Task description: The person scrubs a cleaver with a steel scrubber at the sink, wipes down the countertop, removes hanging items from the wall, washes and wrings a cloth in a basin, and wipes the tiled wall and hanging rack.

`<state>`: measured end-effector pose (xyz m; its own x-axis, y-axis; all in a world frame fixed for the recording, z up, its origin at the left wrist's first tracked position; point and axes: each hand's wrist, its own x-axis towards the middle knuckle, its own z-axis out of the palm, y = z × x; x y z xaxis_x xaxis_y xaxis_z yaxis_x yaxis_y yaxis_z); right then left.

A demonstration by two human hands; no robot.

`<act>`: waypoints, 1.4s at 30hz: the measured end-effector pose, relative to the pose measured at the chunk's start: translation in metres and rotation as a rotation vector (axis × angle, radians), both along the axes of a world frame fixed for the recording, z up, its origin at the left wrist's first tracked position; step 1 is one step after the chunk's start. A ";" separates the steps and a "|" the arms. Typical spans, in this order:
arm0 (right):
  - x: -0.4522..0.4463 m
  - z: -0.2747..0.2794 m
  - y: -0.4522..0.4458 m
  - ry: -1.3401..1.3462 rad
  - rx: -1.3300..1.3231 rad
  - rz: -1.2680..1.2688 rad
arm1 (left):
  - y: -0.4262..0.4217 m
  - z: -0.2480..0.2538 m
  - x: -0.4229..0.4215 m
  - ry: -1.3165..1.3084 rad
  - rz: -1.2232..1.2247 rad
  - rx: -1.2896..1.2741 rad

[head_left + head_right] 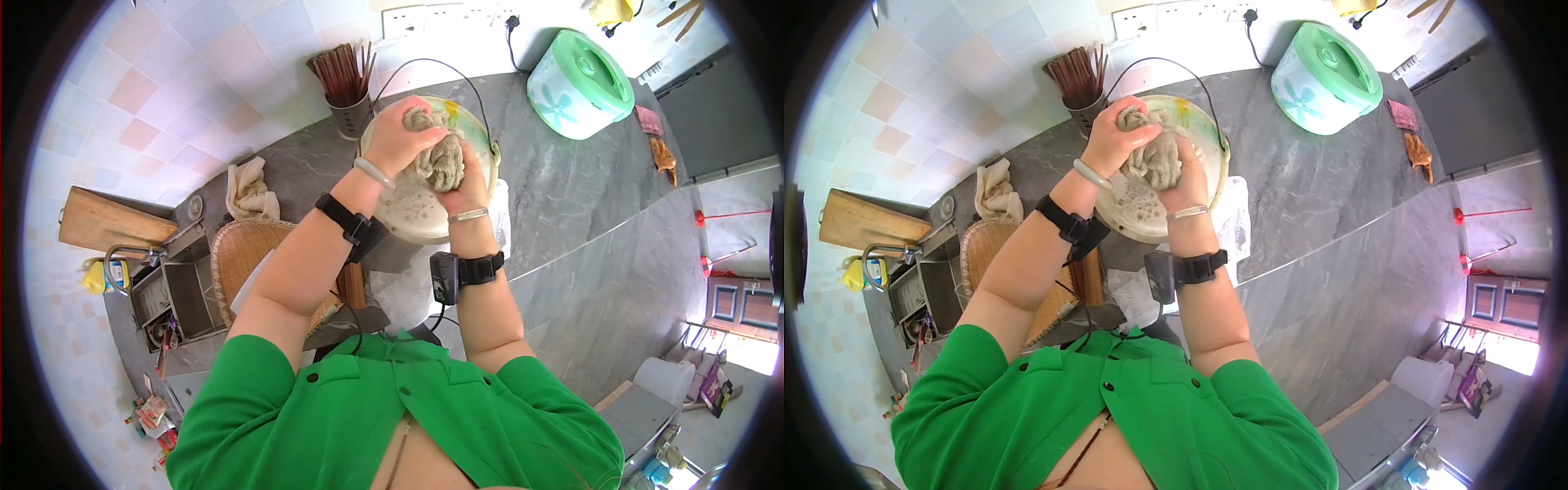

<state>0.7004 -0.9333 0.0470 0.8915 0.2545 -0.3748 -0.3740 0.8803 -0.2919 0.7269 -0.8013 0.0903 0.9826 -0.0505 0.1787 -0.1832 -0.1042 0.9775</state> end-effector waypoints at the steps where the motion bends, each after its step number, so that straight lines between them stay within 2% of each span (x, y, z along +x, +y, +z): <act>1: 0.003 0.003 0.002 -0.063 -0.177 -0.134 | 0.000 -0.002 0.001 0.105 0.021 -0.064; 3: 0.006 0.013 0.005 -0.187 -0.531 -0.400 | -0.005 -0.011 0.001 0.240 0.016 -0.390; 4: 0.010 0.018 0.006 -0.194 -0.575 -0.456 | -0.006 -0.012 0.003 0.301 0.010 -0.551; 7: 0.020 0.025 0.005 -0.580 -1.032 -0.504 | -0.004 -0.012 0.006 0.635 0.041 -0.572; 10: 0.024 0.038 0.003 -0.786 -1.346 -0.468 | 0.003 -0.006 0.009 0.820 -0.192 -0.724; 13: 0.029 0.046 -0.001 -0.961 -1.415 -0.382 | 0.007 -0.009 0.025 0.926 -0.368 -0.770; 16: 0.027 0.061 -0.002 -1.133 -1.521 -0.309 | 0.008 0.000 0.032 1.048 -0.406 -0.638; 20: 0.029 0.064 -0.003 -1.321 -1.521 -0.254 | 0.017 -0.016 0.048 1.127 -0.556 -0.505; 22: 0.030 0.064 -0.002 -1.427 -1.543 -0.240 | 0.018 -0.001 0.049 1.151 -0.611 -0.442; 25: 0.029 0.065 0.000 -1.579 -1.523 -0.199 | 0.029 -0.023 0.062 0.794 -0.968 -0.229; 28: 0.030 0.059 0.003 -1.773 -1.444 -0.217 | 0.026 -0.037 0.071 0.062 -1.124 0.455; 31: 0.026 0.058 0.006 -1.885 -1.382 -0.237 | 0.020 -0.038 0.072 0.092 -1.167 0.509; 34: 0.021 0.051 0.007 -1.971 -1.332 -0.198 | 0.012 -0.037 0.071 0.275 -1.187 0.639; 37: 0.021 0.041 0.006 -2.054 -1.287 -0.170 | 0.004 -0.038 0.068 -0.012 -1.271 0.853; 40: 0.018 0.033 0.006 -2.106 -1.285 -0.100 | -0.002 -0.043 0.064 0.056 -1.282 0.930; 42: 0.016 0.026 0.006 -2.139 -1.301 -0.009 | -0.003 -0.058 0.064 0.013 -1.294 0.931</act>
<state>0.7167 -0.9277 0.0728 0.1113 0.7244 0.6803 0.9725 0.0614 -0.2245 0.7905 -0.8047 0.0326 0.1934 -0.8972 -0.3970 -0.6111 -0.4268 0.6666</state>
